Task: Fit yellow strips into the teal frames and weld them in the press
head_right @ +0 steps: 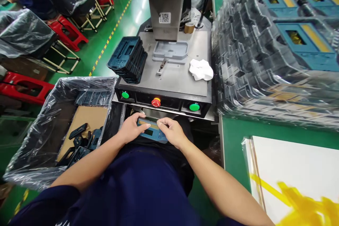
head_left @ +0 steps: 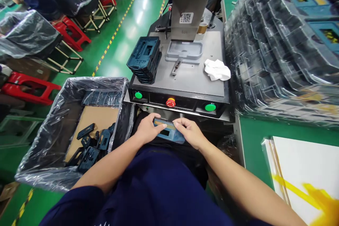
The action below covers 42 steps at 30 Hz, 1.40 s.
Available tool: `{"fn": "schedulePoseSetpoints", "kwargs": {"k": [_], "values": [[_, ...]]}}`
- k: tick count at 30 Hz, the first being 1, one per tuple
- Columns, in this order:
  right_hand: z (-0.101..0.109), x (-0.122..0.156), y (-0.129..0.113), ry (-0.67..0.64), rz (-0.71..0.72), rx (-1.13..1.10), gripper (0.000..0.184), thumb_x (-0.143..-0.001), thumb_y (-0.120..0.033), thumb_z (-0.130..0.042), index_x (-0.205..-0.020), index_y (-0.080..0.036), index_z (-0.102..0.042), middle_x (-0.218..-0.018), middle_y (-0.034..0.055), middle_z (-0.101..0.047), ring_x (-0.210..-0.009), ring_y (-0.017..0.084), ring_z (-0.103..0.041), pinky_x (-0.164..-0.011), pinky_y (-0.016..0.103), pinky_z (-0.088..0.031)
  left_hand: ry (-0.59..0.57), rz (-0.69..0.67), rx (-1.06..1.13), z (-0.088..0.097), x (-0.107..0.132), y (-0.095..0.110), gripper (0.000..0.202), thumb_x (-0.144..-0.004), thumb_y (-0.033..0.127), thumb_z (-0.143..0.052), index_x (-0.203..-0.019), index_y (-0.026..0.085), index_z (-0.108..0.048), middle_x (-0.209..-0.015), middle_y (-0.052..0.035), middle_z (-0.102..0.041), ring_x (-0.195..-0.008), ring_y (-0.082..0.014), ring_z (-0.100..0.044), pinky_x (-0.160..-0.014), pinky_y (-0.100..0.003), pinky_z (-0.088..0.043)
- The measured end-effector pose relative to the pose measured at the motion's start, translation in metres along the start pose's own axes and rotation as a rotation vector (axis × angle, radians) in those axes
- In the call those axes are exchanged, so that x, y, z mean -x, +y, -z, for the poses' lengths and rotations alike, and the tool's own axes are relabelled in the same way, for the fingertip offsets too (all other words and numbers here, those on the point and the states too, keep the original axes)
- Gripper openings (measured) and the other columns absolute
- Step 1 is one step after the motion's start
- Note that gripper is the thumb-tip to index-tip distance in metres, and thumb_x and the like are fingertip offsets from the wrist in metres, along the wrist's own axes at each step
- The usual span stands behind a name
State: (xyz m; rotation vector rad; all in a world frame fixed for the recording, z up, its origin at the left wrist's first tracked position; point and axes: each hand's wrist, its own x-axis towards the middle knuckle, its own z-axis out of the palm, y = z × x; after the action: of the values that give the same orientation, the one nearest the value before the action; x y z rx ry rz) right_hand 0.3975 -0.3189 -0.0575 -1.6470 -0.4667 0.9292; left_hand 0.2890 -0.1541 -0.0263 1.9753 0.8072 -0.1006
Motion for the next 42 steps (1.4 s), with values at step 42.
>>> {"fn": "schedulePoseSetpoints", "kwargs": {"k": [42], "values": [[0.261, 0.087, -0.153, 1.403, 0.118, 1.08, 0.058, -0.081, -0.054, -0.062, -0.123, -0.015, -0.063, -0.118, 0.0163, -0.059, -0.116, 0.031, -0.05, -0.099, 0.043, -0.041, 0.58, 0.057, 0.623, 0.102, -0.023, -0.093, 0.028, -0.056, 0.045, -0.078, -0.075, 0.034, -0.061, -0.073, 0.0157, -0.071, -0.07, -0.0172, -0.066, -0.056, -0.028, -0.051]]}}
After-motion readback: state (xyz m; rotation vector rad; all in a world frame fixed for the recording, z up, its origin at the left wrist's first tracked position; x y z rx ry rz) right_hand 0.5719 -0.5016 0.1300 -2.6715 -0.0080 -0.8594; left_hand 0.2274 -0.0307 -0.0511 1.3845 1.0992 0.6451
